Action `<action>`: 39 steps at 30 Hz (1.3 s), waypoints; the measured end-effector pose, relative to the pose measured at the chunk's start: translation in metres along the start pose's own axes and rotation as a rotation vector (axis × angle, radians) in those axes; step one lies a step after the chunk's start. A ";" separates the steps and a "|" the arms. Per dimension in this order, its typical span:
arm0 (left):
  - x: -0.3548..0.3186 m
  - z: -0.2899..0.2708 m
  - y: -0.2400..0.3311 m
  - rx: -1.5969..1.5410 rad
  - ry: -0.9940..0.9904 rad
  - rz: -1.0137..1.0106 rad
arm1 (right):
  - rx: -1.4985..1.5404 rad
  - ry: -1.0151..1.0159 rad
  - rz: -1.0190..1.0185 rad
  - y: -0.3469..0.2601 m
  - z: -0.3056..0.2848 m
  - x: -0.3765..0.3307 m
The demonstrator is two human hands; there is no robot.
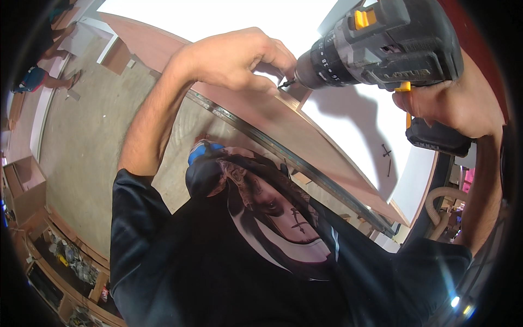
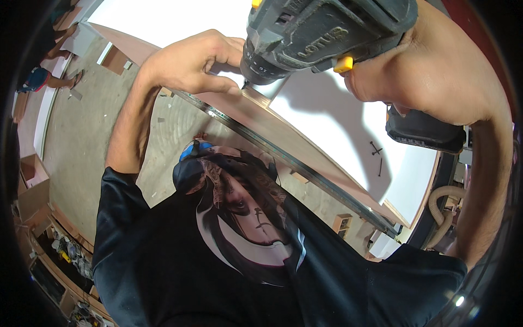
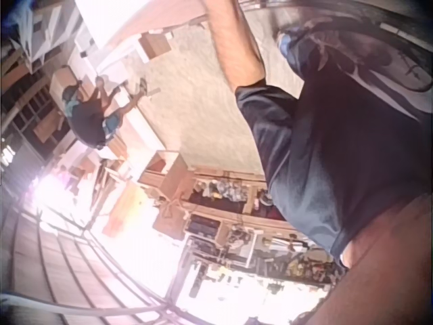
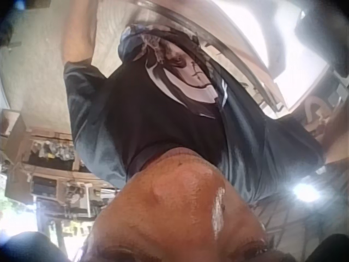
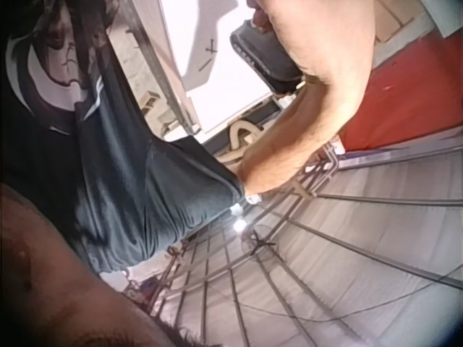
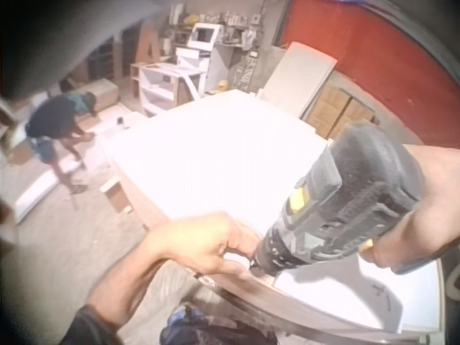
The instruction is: The person attaches panels and dividers to a cabinet structure using a hammer and a power drill, and then adjusts and aligns the cabinet components by hand on a workbench.
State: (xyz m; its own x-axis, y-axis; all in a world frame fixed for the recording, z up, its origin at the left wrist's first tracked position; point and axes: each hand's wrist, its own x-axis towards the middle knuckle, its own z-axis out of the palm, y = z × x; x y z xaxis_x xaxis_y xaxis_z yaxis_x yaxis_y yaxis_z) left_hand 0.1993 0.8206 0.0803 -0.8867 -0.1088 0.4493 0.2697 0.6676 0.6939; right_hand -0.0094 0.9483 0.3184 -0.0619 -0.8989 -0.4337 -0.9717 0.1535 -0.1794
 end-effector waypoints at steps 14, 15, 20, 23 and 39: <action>0.002 0.010 0.008 0.110 0.050 -0.134 | 0.144 0.010 -0.022 0.000 0.005 0.003; 0.003 0.009 0.007 0.104 0.054 -0.137 | 0.179 -0.002 -0.005 -0.002 0.005 0.003; 0.004 0.003 0.009 0.075 0.034 -0.096 | 0.182 -0.053 0.004 -0.013 0.003 0.013; 0.004 -0.007 0.010 0.057 -0.032 -0.138 | 0.265 -0.051 -0.165 -0.013 0.008 0.019; 0.064 -0.013 0.026 -0.011 0.082 -0.064 | 0.343 0.648 0.225 0.080 0.016 -0.111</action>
State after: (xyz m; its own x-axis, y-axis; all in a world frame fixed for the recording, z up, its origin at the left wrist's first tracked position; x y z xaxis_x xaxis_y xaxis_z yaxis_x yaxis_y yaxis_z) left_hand 0.1545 0.8215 0.1342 -0.8688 -0.2105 0.4482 0.2183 0.6496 0.7283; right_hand -0.0764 1.0664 0.3381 -0.4743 -0.8755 0.0928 -0.8009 0.3853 -0.4583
